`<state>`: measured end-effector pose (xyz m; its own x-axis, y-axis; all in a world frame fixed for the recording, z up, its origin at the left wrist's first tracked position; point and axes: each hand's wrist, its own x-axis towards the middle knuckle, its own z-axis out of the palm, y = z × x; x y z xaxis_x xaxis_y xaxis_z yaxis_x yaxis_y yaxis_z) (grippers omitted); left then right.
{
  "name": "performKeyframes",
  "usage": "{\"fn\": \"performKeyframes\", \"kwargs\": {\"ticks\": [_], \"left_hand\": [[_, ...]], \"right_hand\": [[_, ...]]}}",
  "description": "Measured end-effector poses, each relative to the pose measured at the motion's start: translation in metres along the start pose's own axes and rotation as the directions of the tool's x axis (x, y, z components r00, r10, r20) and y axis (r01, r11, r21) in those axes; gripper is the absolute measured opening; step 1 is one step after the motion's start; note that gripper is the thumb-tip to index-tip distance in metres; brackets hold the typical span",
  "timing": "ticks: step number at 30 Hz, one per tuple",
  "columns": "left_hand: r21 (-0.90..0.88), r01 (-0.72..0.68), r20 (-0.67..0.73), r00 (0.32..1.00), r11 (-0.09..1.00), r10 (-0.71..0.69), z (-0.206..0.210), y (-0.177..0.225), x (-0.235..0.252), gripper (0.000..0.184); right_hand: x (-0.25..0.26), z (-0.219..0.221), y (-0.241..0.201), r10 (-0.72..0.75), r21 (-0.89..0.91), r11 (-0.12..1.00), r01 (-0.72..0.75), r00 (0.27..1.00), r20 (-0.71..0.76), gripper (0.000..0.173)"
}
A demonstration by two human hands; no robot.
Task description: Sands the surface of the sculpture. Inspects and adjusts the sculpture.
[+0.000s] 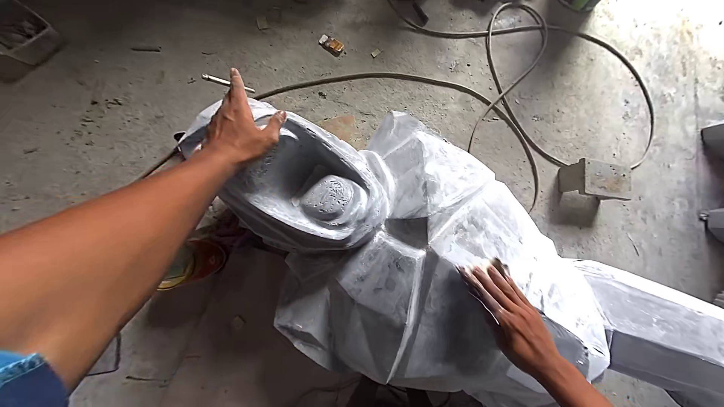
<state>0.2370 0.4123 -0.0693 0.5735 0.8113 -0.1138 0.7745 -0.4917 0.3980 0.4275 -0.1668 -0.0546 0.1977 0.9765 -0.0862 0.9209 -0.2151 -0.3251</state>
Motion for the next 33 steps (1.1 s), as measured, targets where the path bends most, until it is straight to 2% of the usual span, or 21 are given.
{"fn": "performKeyframes", "kwargs": {"ticks": [2, 4, 7, 8, 12, 13, 15, 17, 19, 21, 24, 25, 27, 31, 33], "left_hand": [[0.015, 0.013, -0.004, 1.000, 1.000, -0.013, 0.000, -0.003, 0.000, 0.108], [0.030, 0.012, 0.011, 1.000, 0.999, -0.012, 0.003, 0.000, 0.006, 0.111], [0.072, 0.016, 0.028, 0.999, 0.997, -0.018, 0.004, 0.002, 0.002, 0.114], [0.081, 0.009, 0.020, 1.000, 0.997, -0.011, 0.002, 0.002, 0.002, 0.115], [0.085, 0.016, 0.021, 1.000, 0.996, -0.018, 0.001, 0.007, 0.001, 0.118], [0.093, 0.024, 0.022, 0.999, 0.995, -0.027, 0.001, 0.005, 0.000, 0.120], [0.103, 0.032, 0.023, 0.999, 0.994, -0.034, 0.000, 0.004, 0.001, 0.121], [0.102, 0.019, 0.023, 1.000, 0.995, -0.021, 0.001, 0.004, 0.004, 0.122], [0.090, -0.011, 0.015, 1.000, 0.996, 0.010, 0.005, -0.006, 0.001, 0.124], [0.075, -0.042, -0.024, 0.999, 0.996, 0.044, 0.011, -0.020, 0.009, 0.125], [0.061, -0.030, -0.020, 0.999, 0.998, 0.031, 0.015, -0.015, 0.012, 0.126], [0.065, -0.017, -0.007, 1.000, 0.998, 0.017, 0.010, -0.010, 0.008, 0.127], [0.085, -0.021, -0.002, 1.000, 0.996, 0.022, 0.008, -0.012, 0.010, 0.128], [0.139, -0.058, -0.028, 0.998, 0.989, 0.062, 0.041, -0.080, 0.045, 0.129], [0.155, -0.048, -0.053, 0.997, 0.987, 0.057, 0.060, -0.122, 0.067, 0.130]], "right_hand": [[0.002, 0.003, -0.001, 0.024, -0.033, 0.999, -0.024, 1.000, -0.009, 0.050], [0.042, 0.010, -0.013, 0.035, -0.062, 0.997, -0.037, 0.999, -0.022, 0.051], [0.085, 0.012, -0.023, -0.036, -0.061, 0.997, 0.035, 0.999, -0.011, 0.058], [0.080, 0.008, -0.017, -0.059, -0.049, 0.997, 0.059, 0.998, 0.001, 0.059], [-0.027, -0.003, 0.015, -0.045, -0.094, 0.995, 0.045, 0.999, 0.005, 0.062], [-0.037, -0.002, 0.017, -0.041, -0.112, 0.993, 0.041, 0.999, 0.004, 0.060], [-0.015, 0.006, 0.004, -0.023, -0.125, 0.992, 0.019, 0.999, -0.029, 0.057], [0.035, 0.019, -0.017, -0.017, -0.093, 0.996, 0.011, 0.998, -0.064, 0.054], [0.061, 0.023, -0.029, -0.035, -0.070, 0.997, 0.032, 0.998, -0.044, 0.057], [0.038, 0.014, -0.015, -0.036, -0.069, 0.997, 0.035, 0.999, -0.016, 0.058], [-0.045, 0.002, 0.009, 0.069, -0.153, 0.986, -0.070, 0.998, -0.012, 0.057], [-0.052, 0.003, 0.007, 0.096, -0.177, 0.979, -0.098, 0.995, -0.015, 0.056], [-0.029, 0.014, -0.014, 0.151, -0.169, 0.973, -0.158, 0.987, -0.059, 0.055], [0.052, 0.035, -0.049, 0.140, -0.110, 0.983, -0.150, 0.986, -0.096, 0.062], [0.028, 0.026, -0.035, 0.095, -0.074, 0.992, -0.102, 0.991, -0.094, 0.059]]}}
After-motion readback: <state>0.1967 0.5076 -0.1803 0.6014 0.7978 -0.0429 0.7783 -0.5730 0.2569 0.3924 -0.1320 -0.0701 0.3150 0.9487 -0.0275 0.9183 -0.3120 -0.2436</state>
